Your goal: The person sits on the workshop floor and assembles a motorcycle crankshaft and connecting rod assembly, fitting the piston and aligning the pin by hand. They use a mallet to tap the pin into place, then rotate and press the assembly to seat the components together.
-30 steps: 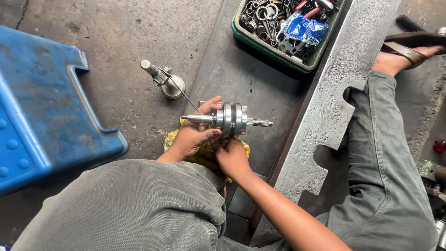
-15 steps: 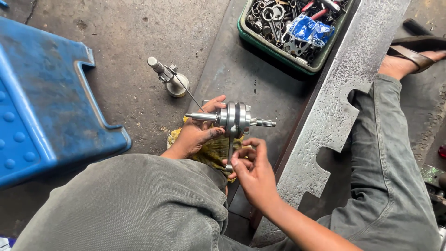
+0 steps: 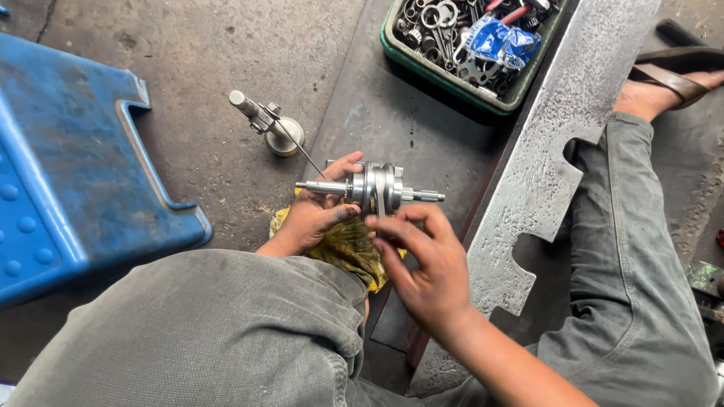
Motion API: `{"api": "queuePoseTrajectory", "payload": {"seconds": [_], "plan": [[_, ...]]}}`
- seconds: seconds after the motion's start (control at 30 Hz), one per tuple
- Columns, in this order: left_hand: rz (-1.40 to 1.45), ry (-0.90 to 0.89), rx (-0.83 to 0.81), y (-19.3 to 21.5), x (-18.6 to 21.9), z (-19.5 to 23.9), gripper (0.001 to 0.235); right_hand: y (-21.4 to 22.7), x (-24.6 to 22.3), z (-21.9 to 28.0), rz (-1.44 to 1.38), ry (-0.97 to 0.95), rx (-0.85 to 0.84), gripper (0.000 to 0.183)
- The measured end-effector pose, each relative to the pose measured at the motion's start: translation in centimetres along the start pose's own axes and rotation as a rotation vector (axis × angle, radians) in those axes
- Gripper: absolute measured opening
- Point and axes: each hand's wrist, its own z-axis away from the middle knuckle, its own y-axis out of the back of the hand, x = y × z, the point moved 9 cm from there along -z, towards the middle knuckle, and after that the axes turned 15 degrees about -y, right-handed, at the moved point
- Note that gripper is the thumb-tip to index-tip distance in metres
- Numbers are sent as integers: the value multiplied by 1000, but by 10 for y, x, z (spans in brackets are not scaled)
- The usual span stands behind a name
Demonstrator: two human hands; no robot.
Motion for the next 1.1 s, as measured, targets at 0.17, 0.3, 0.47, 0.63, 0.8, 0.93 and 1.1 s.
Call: {"api": "queuePoseTrajectory", "payload": {"seconds": [0.17,0.3,0.47,0.63,0.8,0.93,1.1], "plan": [[26,15,14,0,0,-2,60,-6,14,-18,242,-148,-50,30],[-40,-59,-21,1,2,0,60,4,-9,-4,53,-17,-9,22],[-335,-206,-133,1,12,-9,60,-6,8,-7,22,49,40,22],[-374,-172,-175,2,10,-9,58,1,-2,12,-113,164,102,21],[-297,-152,-152,5,3,-10,63,-4,9,-9,-55,81,38,20],[-228,-118,-90,12,-4,-4,65,8,-13,0,-156,153,28,19],[-184,-116,-89,8,0,-6,66,2,-2,-20,48,34,8,19]]}}
